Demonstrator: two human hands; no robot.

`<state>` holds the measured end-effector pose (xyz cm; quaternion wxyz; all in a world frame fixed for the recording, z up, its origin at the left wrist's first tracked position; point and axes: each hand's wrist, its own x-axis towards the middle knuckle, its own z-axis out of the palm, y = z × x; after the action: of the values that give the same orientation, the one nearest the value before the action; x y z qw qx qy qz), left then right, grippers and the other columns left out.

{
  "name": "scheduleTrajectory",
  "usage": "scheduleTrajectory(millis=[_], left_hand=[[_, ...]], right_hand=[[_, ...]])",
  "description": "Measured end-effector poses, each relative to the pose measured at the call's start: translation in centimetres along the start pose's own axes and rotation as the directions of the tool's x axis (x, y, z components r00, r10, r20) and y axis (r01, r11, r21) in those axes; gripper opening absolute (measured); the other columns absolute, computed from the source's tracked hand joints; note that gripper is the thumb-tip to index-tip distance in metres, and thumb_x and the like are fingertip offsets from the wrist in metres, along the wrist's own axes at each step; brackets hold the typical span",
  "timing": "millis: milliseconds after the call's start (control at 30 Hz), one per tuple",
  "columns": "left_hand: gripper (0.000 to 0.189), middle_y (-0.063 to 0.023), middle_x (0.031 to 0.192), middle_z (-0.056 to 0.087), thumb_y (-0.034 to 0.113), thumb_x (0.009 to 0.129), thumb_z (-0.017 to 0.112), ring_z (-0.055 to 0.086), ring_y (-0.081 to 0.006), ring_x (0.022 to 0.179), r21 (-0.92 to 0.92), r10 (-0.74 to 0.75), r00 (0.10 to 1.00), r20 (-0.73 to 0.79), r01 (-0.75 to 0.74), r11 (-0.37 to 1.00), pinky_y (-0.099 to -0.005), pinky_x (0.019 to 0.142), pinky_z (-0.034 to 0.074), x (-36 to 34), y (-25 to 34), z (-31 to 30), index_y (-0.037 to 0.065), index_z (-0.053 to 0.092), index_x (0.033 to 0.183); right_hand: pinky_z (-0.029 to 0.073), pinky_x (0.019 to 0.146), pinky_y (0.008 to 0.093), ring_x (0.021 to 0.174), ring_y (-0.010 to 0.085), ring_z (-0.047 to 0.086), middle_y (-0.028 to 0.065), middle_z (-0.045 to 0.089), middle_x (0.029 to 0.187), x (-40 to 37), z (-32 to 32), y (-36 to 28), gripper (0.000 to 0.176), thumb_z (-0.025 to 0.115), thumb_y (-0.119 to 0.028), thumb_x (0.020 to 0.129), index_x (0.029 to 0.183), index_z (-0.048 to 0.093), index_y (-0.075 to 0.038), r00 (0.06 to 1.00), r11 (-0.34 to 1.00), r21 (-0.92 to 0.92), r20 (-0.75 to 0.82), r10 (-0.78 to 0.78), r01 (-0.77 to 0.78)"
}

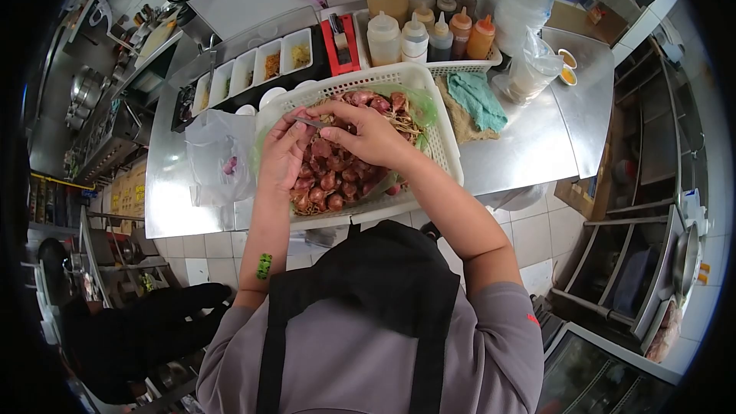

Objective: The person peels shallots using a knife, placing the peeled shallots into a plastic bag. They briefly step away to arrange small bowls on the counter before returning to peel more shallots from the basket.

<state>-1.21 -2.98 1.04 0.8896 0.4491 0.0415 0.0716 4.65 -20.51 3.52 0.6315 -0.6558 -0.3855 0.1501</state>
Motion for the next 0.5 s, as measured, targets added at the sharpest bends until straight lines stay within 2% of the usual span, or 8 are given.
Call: scheduleTrajectory(millis=[233, 367, 500], left_hand=[[0.026, -0.0095, 0.104, 0.059, 0.0, 0.084, 0.055, 0.058, -0.0151, 0.096, 0.066, -0.02, 0.999, -0.041, 0.023, 0.998, -0.0247, 0.086, 0.049, -0.01, 0.29, 0.27, -0.005, 0.054, 0.109], [0.025, -0.0095, 0.102, 0.06, -0.001, 0.084, 0.056, 0.059, -0.0149, 0.093, 0.067, -0.005, 0.999, -0.032, 0.007, 0.998, -0.0242, 0.085, 0.05, -0.07, 0.57, 0.72, -0.005, 0.055, 0.108], [0.025, -0.0104, 0.102, 0.06, -0.002, 0.083, 0.055, 0.06, -0.0149, 0.091, 0.052, 0.001, 1.0, -0.021, 0.0, 0.999, -0.0236, 0.083, 0.051, -0.02, 0.63, 0.72, -0.006, 0.055, 0.108]], right_hand=[[0.043, 0.087, 0.032, 0.098, 0.0246, 0.059, 0.0112, 0.061, 0.107, -0.01, 0.11, -0.58, 0.029, 0.057, -0.011, 0.085, 0.113, 0.056, -0.007, 0.996, 0.978, -0.194, -0.032, -0.082, 0.075], [0.043, 0.087, 0.0313, 0.098, 0.0221, 0.058, 0.01, 0.061, 0.107, -0.04, 0.06, -0.38, 0.028, 0.057, -0.012, 0.085, 0.113, 0.056, -0.007, 0.999, 0.991, -0.132, -0.035, -0.035, 0.03], [0.042, 0.086, 0.0298, 0.096, 0.0178, 0.057, 0.0081, 0.061, 0.103, -0.01, 0.06, -0.05, 0.026, 0.056, -0.013, 0.087, 0.112, 0.056, -0.007, 0.999, 1.0, 0.012, -0.034, -0.004, 0.005]])
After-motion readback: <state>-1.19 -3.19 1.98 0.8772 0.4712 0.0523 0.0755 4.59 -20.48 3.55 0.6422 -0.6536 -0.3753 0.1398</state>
